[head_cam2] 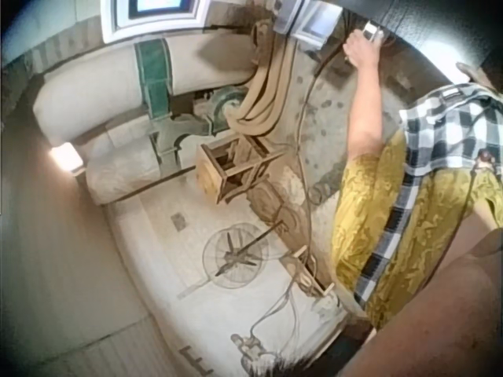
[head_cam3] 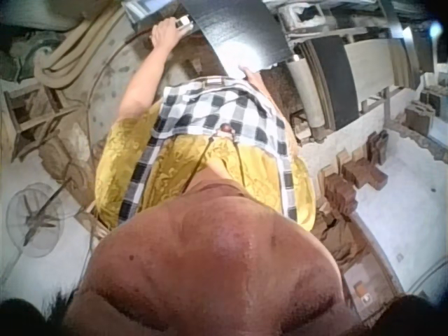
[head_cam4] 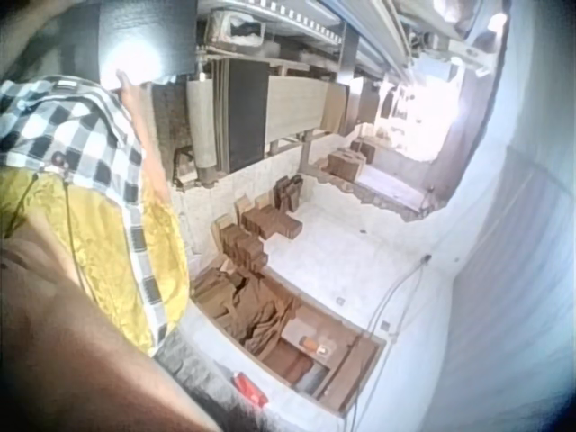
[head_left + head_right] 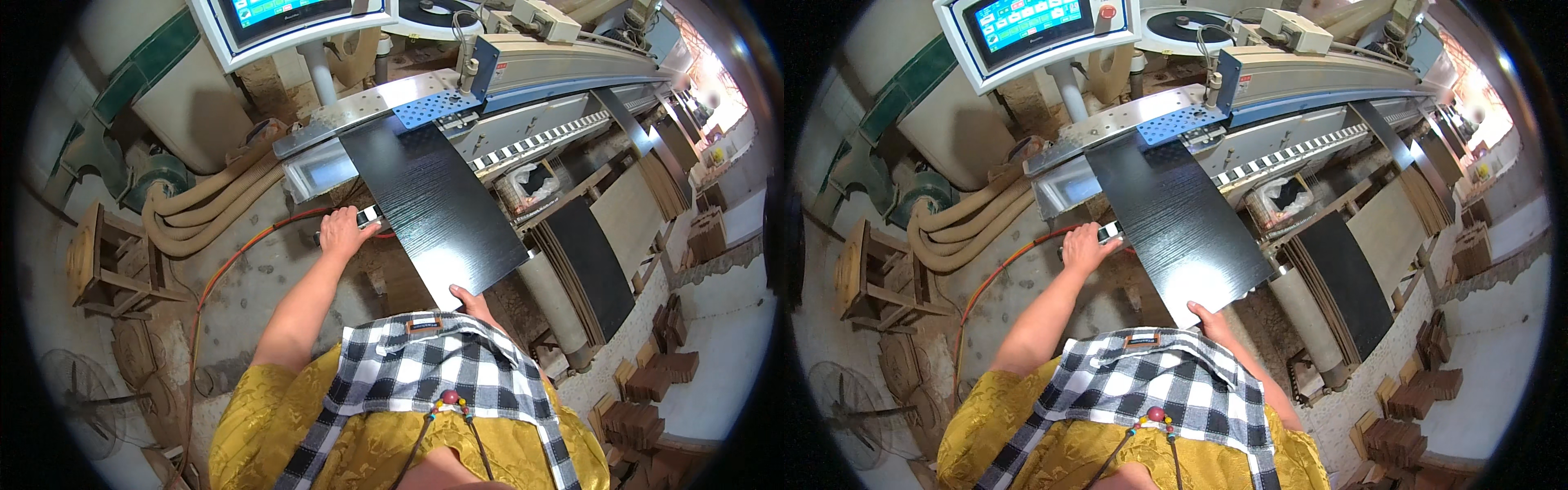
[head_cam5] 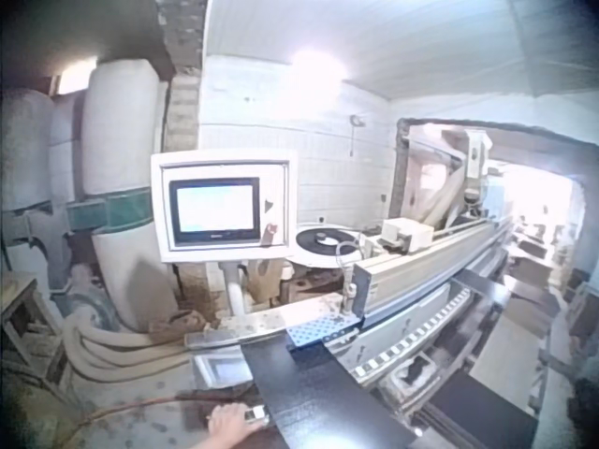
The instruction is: The person operates a large industrial sanding machine in a workshop. They repeatedly feed dark rectangular panels into the machine, guide them through the sanding belt, and stack the finished pieces on a nearby table.
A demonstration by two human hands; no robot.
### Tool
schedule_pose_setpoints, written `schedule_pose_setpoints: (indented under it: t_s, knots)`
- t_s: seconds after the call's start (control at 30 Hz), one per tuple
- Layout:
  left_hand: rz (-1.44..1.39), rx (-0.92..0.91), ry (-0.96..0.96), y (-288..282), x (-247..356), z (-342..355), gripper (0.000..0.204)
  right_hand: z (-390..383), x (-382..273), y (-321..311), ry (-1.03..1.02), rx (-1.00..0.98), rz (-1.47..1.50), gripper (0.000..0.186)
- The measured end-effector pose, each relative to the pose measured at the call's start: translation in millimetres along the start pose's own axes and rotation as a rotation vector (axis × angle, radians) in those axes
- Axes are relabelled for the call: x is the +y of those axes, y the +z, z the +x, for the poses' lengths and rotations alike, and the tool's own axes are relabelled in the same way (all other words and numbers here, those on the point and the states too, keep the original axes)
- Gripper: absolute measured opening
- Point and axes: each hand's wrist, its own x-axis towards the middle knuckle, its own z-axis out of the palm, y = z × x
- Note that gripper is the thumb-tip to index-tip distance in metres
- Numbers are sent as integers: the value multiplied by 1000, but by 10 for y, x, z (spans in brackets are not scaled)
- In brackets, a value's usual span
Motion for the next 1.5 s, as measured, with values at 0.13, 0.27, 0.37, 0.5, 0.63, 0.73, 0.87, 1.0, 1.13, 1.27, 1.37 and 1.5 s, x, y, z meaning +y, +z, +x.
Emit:
schedule_pose_setpoints:
  t_s: [0.13, 0.27, 0.37, 0.5, 0.63, 0.73, 0.87, 1.0, 1.13, 1.27, 1.37, 1.5]
  knots:
    - [-7, -7, -10, -11, 21, -2, 48, -114, -140, 242, 76, 80, -59, 46]
    - [-24, -2, -5, -5, 25, 6, 47, -9, -10, 143, -108, 51, -128, 45]
    - [-33, 7, -7, 0, 21, 1, 48, 49, 40, 102, -154, 92, -89, 45]
    - [-33, -34, -19, -56, 58, 7, 49, 112, 12, 49, -176, 156, 64, 46]
    - [-3, -51, -40, -105, 114, 18, 47, 260, -51, -166, -188, 165, 158, 48]
    - [-28, -34, -17, -83, 103, 19, 49, 292, -258, -252, -210, 198, 173, 52]
    - [3, -51, -24, -122, 134, 22, 49, 471, -483, -511, -234, 255, 193, 44]
    - [40, -88, -34, -121, 140, 21, 49, 621, -713, -714, -264, 311, 221, 41]
    - [38, -83, -36, -140, 171, 25, 51, 752, -952, -901, -271, 357, 240, 39]
    - [60, -40, -33, -73, 142, 20, 54, 944, -1127, -1145, -347, 495, 161, 31]
    - [42, -7, -16, -52, 165, 29, 53, 1049, -1239, -1467, -351, 667, 81, 35]
    - [45, 1, -12, -69, 201, 28, 51, 784, -1168, -2081, -435, 750, 230, 40]
